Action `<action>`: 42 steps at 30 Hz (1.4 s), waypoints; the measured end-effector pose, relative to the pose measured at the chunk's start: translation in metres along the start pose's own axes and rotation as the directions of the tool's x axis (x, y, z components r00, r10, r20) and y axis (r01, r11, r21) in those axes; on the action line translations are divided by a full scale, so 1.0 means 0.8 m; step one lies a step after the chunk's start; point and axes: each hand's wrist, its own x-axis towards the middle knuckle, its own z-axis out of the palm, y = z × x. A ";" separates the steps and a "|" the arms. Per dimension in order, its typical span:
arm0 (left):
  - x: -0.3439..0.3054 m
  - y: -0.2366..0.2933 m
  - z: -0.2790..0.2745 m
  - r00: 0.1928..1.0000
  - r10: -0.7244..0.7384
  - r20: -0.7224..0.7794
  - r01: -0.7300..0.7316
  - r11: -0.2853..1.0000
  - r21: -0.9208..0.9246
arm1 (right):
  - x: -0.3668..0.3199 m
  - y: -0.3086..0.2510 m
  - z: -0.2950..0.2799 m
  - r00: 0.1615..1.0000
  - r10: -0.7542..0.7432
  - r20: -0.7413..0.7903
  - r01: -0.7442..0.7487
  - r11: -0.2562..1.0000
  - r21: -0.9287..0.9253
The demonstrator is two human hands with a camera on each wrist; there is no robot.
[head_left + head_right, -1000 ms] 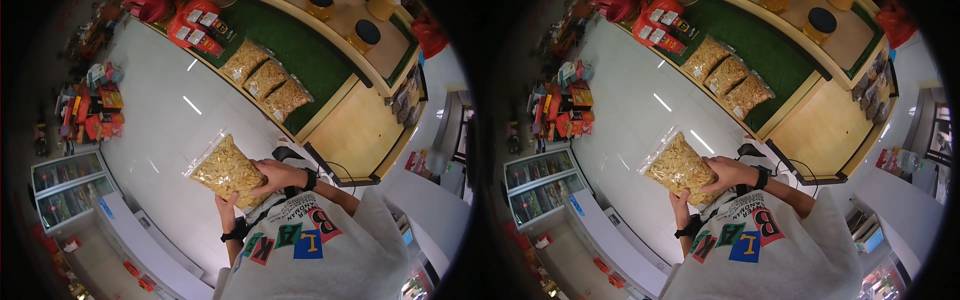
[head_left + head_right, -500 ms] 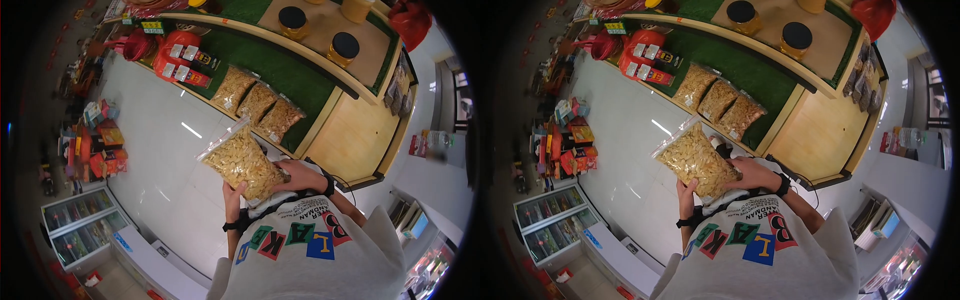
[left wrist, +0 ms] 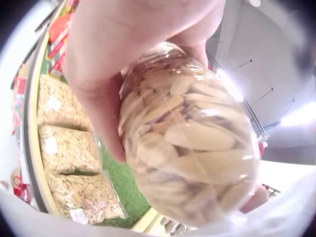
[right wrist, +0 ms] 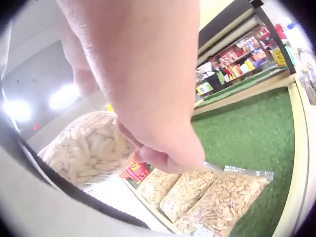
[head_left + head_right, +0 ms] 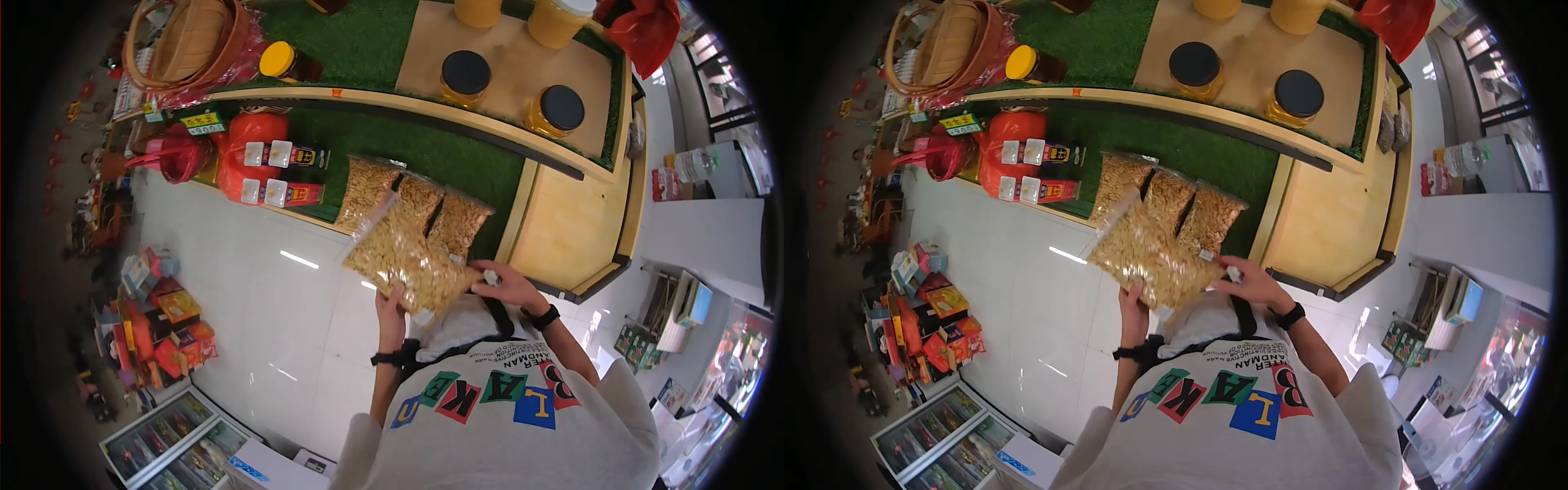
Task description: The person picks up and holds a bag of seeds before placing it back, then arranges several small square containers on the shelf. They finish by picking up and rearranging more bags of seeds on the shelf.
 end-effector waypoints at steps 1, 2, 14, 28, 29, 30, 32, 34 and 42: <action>0.018 0.003 0.001 0.999 -0.040 0.012 0.041 0.996 -0.074 | 0.007 -0.004 0.002 0.994 0.087 -0.058 -0.089 0.996 -0.015; 0.042 0.007 0.006 0.997 -0.077 0.030 0.080 0.986 -0.148 | 0.017 -0.005 0.002 0.982 0.183 -0.044 -0.184 0.983 -0.005; 0.238 -0.006 0.098 0.933 -0.252 0.259 0.298 0.941 -0.158 | 0.170 0.010 0.042 0.816 0.321 -0.481 -0.260 0.946 0.192; 0.400 -0.083 0.134 0.902 -0.429 0.049 0.431 0.888 -0.163 | 0.308 0.080 0.004 0.705 0.456 -0.543 -0.097 0.821 0.563; 0.409 -0.081 0.133 0.887 -0.461 0.012 0.459 0.880 -0.124 | 0.307 0.079 0.012 0.718 0.479 -0.506 -0.128 0.805 0.580; 0.433 -0.123 0.109 0.893 -0.429 0.137 0.444 0.888 -0.115 | 0.309 0.075 0.015 0.728 0.496 -0.472 -0.155 0.791 0.592; 0.425 -0.119 0.100 0.898 -0.384 0.217 0.397 0.918 -0.019 | 0.309 0.109 0.016 0.780 0.503 -0.373 -0.171 0.744 0.646; 0.422 -0.111 0.095 0.854 -0.456 0.250 0.455 0.888 0.066 | 0.300 0.090 0.028 0.747 0.515 -0.420 -0.126 0.730 0.671; 0.427 -0.138 0.103 0.740 -0.618 0.265 0.594 0.785 0.175 | 0.299 0.081 0.031 0.715 0.517 -0.471 -0.099 0.742 0.663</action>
